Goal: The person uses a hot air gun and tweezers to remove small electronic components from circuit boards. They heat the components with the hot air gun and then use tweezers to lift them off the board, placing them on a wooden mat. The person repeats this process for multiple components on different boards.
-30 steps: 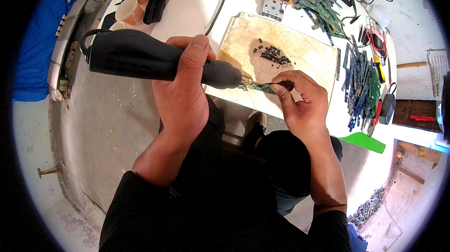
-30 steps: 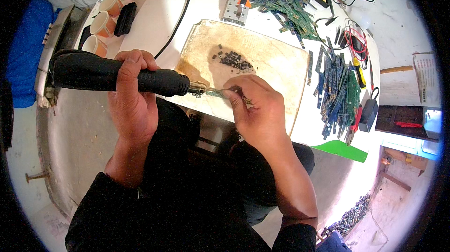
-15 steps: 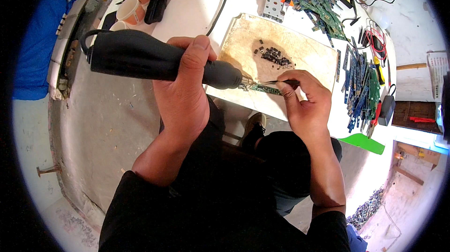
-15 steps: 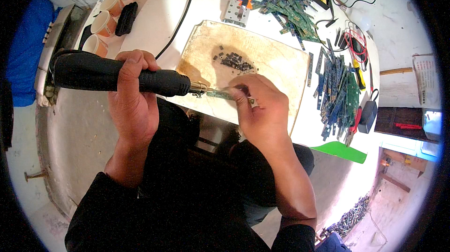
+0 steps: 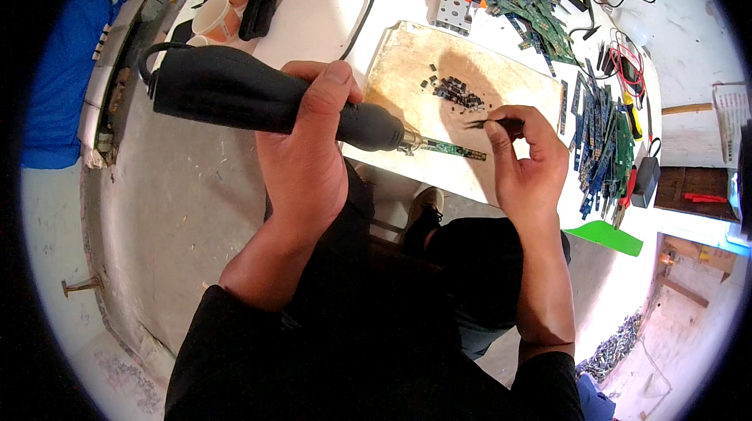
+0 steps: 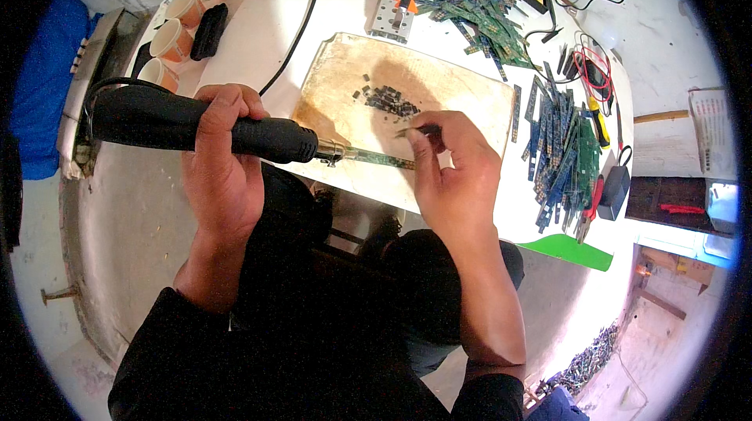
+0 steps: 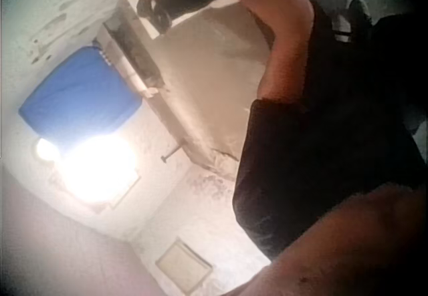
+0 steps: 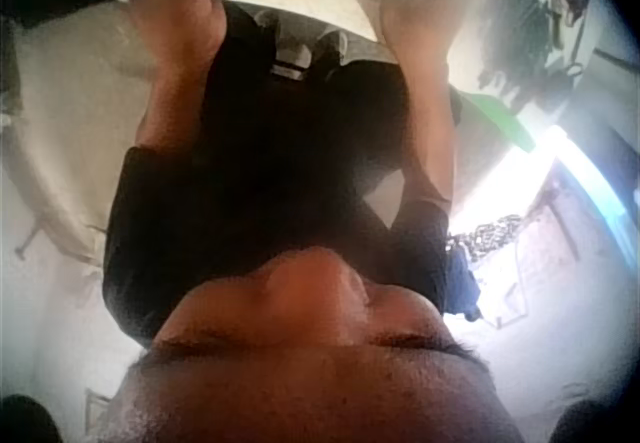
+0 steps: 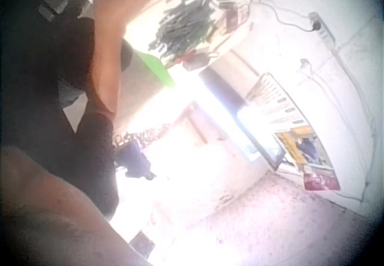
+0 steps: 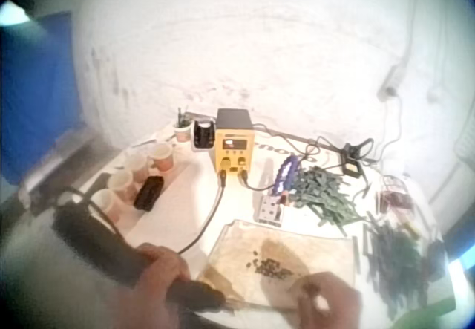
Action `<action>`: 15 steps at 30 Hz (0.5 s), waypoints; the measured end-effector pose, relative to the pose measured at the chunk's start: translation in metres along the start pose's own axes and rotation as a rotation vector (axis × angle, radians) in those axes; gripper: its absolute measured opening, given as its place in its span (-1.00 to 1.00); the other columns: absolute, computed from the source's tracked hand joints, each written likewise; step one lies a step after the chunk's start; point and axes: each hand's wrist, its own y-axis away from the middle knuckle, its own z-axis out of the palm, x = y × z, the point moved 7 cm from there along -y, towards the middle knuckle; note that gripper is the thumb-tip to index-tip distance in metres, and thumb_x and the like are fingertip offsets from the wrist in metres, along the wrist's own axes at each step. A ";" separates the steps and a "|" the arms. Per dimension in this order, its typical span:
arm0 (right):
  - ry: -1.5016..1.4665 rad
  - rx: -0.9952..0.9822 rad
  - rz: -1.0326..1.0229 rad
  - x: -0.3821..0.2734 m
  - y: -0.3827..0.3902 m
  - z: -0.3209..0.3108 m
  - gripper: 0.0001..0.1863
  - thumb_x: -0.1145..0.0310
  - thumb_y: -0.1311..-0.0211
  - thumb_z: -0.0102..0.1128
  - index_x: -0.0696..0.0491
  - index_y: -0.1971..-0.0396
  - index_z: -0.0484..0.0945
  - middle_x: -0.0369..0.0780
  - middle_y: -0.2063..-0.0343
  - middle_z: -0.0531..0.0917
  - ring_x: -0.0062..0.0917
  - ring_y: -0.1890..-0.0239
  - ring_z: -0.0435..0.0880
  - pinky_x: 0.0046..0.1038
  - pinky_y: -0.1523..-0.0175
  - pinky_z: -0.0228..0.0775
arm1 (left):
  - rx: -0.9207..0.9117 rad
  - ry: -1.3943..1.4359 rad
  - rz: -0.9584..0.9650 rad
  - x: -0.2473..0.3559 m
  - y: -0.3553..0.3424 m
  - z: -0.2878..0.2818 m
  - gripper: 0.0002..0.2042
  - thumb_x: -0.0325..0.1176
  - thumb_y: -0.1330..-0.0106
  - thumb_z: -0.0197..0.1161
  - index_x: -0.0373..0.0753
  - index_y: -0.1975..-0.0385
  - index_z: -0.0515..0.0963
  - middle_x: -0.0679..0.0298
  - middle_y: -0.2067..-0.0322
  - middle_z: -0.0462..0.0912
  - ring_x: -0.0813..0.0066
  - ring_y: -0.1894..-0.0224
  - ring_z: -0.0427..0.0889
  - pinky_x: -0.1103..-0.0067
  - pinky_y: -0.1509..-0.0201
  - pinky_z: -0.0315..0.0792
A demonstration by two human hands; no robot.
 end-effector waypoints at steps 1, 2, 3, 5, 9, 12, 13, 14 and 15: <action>-0.023 -0.046 -0.011 -0.001 0.002 0.001 -0.86 0.61 -0.18 0.32 0.16 0.26 0.60 -0.13 0.34 0.67 -0.40 0.36 0.69 -0.49 0.23 0.51 | -0.008 0.001 0.004 0.000 0.000 0.000 -0.93 -0.45 -0.41 0.23 -0.28 0.29 0.53 0.29 0.37 0.60 0.59 0.25 0.55 0.62 -0.03 0.40; -0.046 -0.092 -0.022 -0.003 0.003 0.003 -0.85 0.61 -0.17 0.32 0.16 0.26 0.60 -0.13 0.34 0.67 -0.39 0.35 0.69 -0.49 0.22 0.50 | -0.009 0.003 0.002 0.000 0.000 0.001 -0.94 -0.45 -0.41 0.23 -0.28 0.29 0.53 0.29 0.37 0.60 0.59 0.25 0.55 0.62 -0.03 0.40; -0.063 -0.117 -0.050 -0.007 0.003 0.004 -0.85 0.62 -0.16 0.32 0.16 0.27 0.60 -0.13 0.34 0.66 -0.38 0.34 0.68 -0.49 0.22 0.50 | -0.010 0.004 0.000 0.000 0.000 0.001 -0.94 -0.45 -0.41 0.23 -0.28 0.29 0.53 0.29 0.37 0.59 0.59 0.25 0.55 0.61 -0.03 0.40; -0.097 -0.165 -0.104 -0.016 0.003 0.009 -0.85 0.64 -0.14 0.31 0.17 0.29 0.59 -0.13 0.34 0.65 -0.34 0.33 0.68 -0.47 0.21 0.50 | -0.006 -0.004 -0.004 0.000 0.000 0.001 -0.94 -0.46 -0.41 0.23 -0.29 0.28 0.52 0.29 0.37 0.59 0.59 0.25 0.55 0.61 -0.03 0.40; -0.131 -0.210 -0.139 -0.017 0.007 0.018 -0.87 0.66 -0.11 0.30 0.17 0.33 0.60 -0.15 0.36 0.64 -0.29 0.34 0.66 -0.43 0.21 0.51 | 0.003 -0.021 -0.011 0.000 0.001 0.002 -0.95 -0.47 -0.40 0.23 -0.29 0.29 0.52 0.28 0.37 0.58 0.59 0.25 0.55 0.61 -0.03 0.40; -0.155 -0.221 -0.129 -0.016 0.009 0.022 -0.87 0.65 -0.11 0.31 0.16 0.33 0.61 -0.15 0.36 0.64 -0.28 0.33 0.67 -0.42 0.21 0.52 | 0.007 -0.018 -0.013 -0.001 0.001 0.002 -0.95 -0.47 -0.40 0.23 -0.30 0.29 0.52 0.29 0.37 0.58 0.59 0.25 0.55 0.61 -0.03 0.40; -0.142 -0.218 -0.137 -0.016 0.009 0.023 -0.87 0.64 -0.11 0.31 0.16 0.33 0.61 -0.15 0.36 0.64 -0.28 0.32 0.67 -0.41 0.20 0.52 | 0.009 -0.017 -0.013 -0.001 0.001 0.002 -0.94 -0.48 -0.40 0.23 -0.30 0.29 0.52 0.29 0.37 0.59 0.59 0.25 0.55 0.60 -0.02 0.40; -0.129 -0.215 -0.145 -0.016 0.010 0.024 -0.87 0.64 -0.11 0.32 0.16 0.33 0.61 -0.15 0.35 0.65 -0.27 0.32 0.67 -0.40 0.20 0.53 | 0.007 -0.019 -0.012 -0.001 0.001 0.002 -0.95 -0.48 -0.40 0.23 -0.31 0.29 0.52 0.29 0.37 0.59 0.59 0.25 0.55 0.61 -0.02 0.40; -0.116 -0.212 -0.152 -0.017 0.010 0.024 -0.87 0.64 -0.11 0.32 0.16 0.33 0.61 -0.15 0.35 0.65 -0.27 0.32 0.67 -0.40 0.20 0.53 | 0.006 -0.021 -0.011 0.000 0.000 0.002 -0.95 -0.48 -0.40 0.23 -0.31 0.29 0.52 0.29 0.37 0.59 0.59 0.25 0.55 0.61 -0.02 0.40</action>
